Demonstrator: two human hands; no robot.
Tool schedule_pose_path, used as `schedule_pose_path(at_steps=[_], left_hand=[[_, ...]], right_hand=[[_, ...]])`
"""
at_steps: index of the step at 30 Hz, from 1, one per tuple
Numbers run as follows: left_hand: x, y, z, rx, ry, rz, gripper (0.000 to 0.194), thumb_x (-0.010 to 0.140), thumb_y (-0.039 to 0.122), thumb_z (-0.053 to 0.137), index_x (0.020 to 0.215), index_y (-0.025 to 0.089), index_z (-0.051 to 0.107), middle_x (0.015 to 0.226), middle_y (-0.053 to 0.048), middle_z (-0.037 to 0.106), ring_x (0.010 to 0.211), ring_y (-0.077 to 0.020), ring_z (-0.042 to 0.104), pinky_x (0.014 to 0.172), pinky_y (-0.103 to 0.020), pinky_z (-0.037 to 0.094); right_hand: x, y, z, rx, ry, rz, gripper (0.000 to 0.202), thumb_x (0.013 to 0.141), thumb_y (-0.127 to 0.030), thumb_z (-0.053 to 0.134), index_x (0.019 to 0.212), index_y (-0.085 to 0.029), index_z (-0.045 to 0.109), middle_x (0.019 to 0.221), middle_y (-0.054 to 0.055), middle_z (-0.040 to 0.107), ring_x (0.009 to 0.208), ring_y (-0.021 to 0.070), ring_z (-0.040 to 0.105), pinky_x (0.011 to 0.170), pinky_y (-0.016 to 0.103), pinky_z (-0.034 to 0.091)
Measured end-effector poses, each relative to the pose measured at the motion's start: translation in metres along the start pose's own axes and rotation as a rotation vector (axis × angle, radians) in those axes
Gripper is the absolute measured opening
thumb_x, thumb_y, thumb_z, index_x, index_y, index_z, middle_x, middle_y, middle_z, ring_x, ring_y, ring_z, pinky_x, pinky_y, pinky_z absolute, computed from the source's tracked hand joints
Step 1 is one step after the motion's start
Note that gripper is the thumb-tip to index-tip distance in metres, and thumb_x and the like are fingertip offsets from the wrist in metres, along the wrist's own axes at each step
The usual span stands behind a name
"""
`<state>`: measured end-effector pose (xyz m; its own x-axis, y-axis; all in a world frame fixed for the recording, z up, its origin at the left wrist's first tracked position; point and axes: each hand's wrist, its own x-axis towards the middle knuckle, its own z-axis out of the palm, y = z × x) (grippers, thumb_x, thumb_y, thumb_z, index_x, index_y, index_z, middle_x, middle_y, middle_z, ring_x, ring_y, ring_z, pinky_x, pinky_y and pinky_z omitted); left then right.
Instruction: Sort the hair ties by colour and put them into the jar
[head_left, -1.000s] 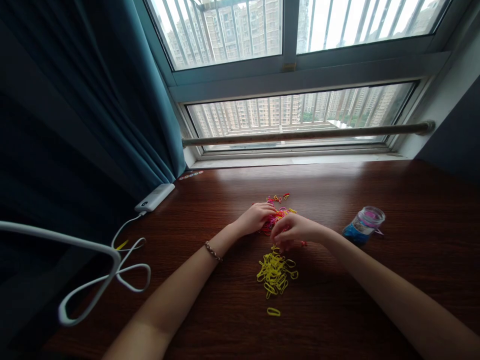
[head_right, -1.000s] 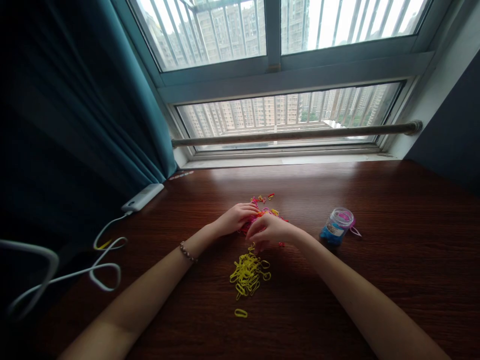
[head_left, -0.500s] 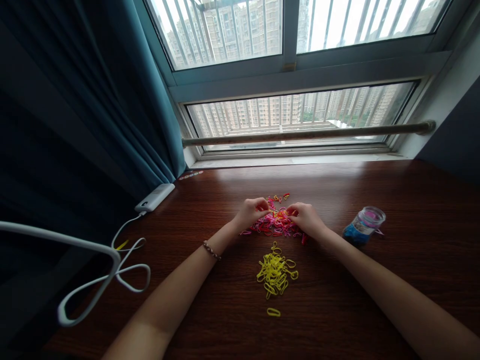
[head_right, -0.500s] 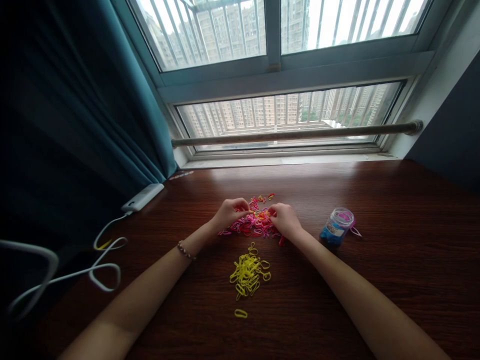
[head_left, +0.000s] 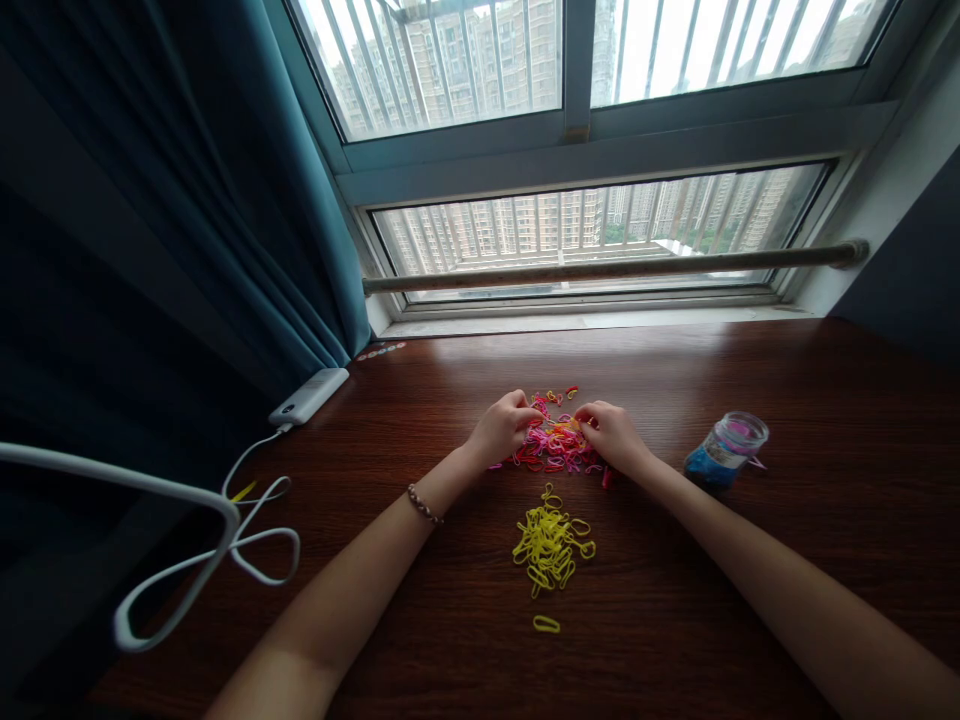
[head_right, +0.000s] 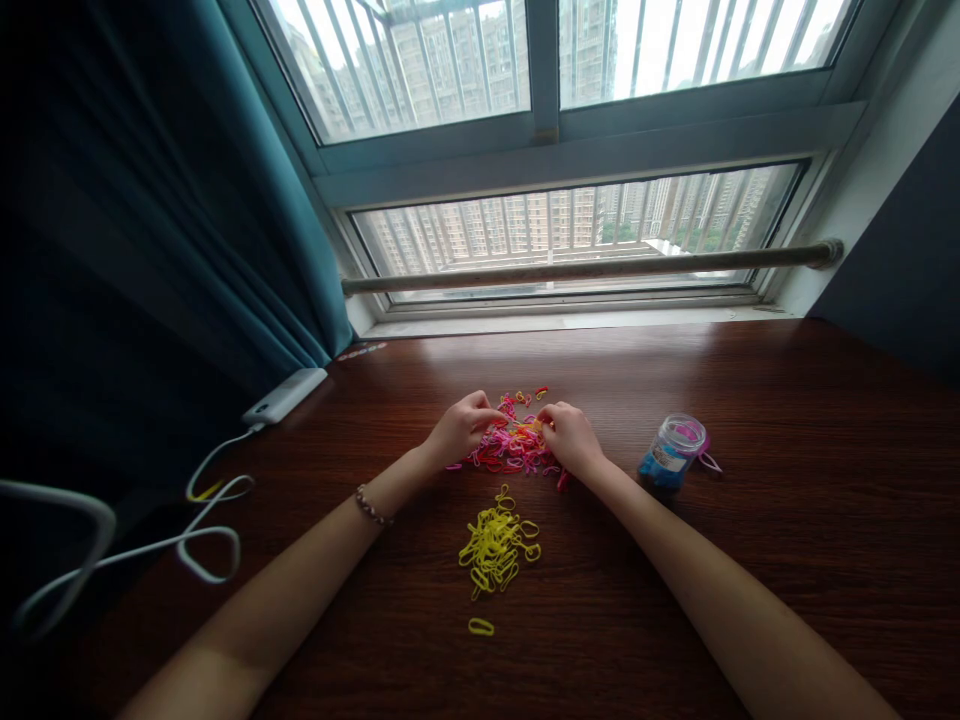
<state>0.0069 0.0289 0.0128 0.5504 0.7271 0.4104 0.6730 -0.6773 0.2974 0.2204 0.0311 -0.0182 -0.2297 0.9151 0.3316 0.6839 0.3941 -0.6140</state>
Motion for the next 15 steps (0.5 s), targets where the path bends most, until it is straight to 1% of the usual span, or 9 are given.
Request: schedule_pose_path(at_steps=[5, 7, 9, 12, 15], left_hand=[[0.0018, 0.0028, -0.0006, -0.043, 0.052, -0.063, 0.028, 0.079, 0.012, 0.045, 0.1, 0.017, 0.062, 0.079, -0.004, 0.05, 0.068, -0.0118, 0.049, 0.066, -0.023, 0.042], [0.003, 0.0028, -0.0005, -0.097, 0.078, -0.093, 0.025, 0.08, 0.014, 0.045, 0.1, 0.016, 0.06, 0.081, -0.005, 0.053, 0.068, -0.0117, 0.05, 0.067, -0.023, 0.042], [0.0042, 0.0023, -0.0004, -0.179, 0.076, -0.133, 0.023, 0.08, 0.017, 0.048, 0.098, 0.015, 0.06, 0.083, -0.005, 0.057, 0.067, -0.0114, 0.051, 0.065, -0.023, 0.043], [0.0052, 0.0021, -0.0008, -0.33, 0.014, -0.209, 0.023, 0.078, 0.023, 0.053, 0.097, 0.014, 0.06, 0.079, -0.004, 0.061, 0.062, -0.0099, 0.051, 0.06, -0.022, 0.043], [0.0055, 0.0039, -0.0023, -0.549, -0.082, -0.263, 0.031, 0.074, 0.027, 0.058, 0.102, 0.013, 0.057, 0.073, -0.003, 0.062, 0.06, -0.0099, 0.054, 0.059, -0.022, 0.045]], right_hand=[[0.0036, 0.0049, 0.0036, 0.061, 0.007, 0.052, 0.013, 0.072, -0.018, 0.049, 0.073, -0.017, 0.062, 0.074, 0.004, 0.061, 0.065, 0.0131, 0.054, 0.062, 0.024, 0.04], [0.0049, 0.0065, 0.0048, 0.096, 0.004, 0.081, 0.012, 0.072, -0.019, 0.049, 0.073, -0.017, 0.061, 0.074, 0.004, 0.062, 0.064, 0.0127, 0.054, 0.061, 0.024, 0.04], [0.0059, 0.0072, 0.0058, 0.138, -0.003, 0.105, 0.011, 0.072, -0.021, 0.05, 0.073, -0.017, 0.06, 0.073, 0.003, 0.062, 0.063, 0.0123, 0.054, 0.059, 0.023, 0.04], [0.0073, 0.0066, 0.0066, 0.205, -0.006, 0.137, 0.011, 0.071, -0.026, 0.051, 0.072, -0.017, 0.058, 0.07, 0.002, 0.062, 0.06, 0.0121, 0.054, 0.056, 0.023, 0.041], [0.0083, 0.0049, 0.0053, 0.269, 0.013, 0.17, 0.014, 0.071, -0.029, 0.052, 0.071, -0.017, 0.056, 0.068, 0.002, 0.061, 0.059, 0.0125, 0.054, 0.055, 0.024, 0.041]])
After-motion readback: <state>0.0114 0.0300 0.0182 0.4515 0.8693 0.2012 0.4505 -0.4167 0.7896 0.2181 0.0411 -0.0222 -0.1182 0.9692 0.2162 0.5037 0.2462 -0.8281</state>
